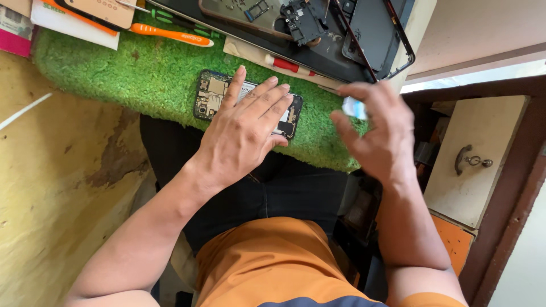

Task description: The person pries open the back cover of a smartphone using a pry tool, removes the cover, and works on the exposed internals, disconnecting and manipulating small internal components including the battery area. They handle small parts and use a blade-like tool on a component near the end.

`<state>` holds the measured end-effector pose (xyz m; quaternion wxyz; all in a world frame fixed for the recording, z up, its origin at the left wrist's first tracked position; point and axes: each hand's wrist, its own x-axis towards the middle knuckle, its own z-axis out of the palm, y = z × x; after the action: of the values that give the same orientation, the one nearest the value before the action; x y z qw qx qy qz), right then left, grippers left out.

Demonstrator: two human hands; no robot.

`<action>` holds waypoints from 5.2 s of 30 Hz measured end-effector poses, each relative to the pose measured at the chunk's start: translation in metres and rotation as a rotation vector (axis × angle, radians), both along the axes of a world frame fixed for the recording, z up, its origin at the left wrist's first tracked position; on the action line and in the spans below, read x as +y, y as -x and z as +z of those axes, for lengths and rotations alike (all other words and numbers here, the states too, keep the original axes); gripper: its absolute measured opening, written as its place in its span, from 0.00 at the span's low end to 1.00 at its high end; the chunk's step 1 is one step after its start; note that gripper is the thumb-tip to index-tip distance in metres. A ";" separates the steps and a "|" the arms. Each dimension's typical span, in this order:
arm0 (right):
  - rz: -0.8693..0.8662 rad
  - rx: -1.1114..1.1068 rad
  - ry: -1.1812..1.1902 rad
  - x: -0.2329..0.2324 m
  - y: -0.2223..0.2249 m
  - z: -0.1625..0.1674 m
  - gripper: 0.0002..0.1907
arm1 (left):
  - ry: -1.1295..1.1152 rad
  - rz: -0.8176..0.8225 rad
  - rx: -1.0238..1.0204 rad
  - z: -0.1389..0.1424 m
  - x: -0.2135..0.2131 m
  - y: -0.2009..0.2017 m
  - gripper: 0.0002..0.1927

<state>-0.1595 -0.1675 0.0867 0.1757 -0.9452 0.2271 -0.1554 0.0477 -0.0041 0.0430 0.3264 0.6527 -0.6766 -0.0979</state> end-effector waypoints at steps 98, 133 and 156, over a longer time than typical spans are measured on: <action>-0.111 -0.072 0.173 -0.017 0.005 0.005 0.17 | -0.003 -0.007 -0.061 -0.003 -0.003 -0.012 0.41; -0.075 0.095 0.297 0.005 -0.004 -0.008 0.09 | 0.007 -0.040 -0.189 0.006 -0.009 -0.001 0.41; -0.140 0.129 0.237 0.011 -0.010 -0.008 0.07 | 0.040 -0.075 -0.124 0.009 0.001 -0.011 0.26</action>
<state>-0.1491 -0.1570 0.0784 0.0366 -0.9493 0.2831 -0.1320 0.0591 -0.0028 0.0523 0.2929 0.6252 -0.7213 -0.0559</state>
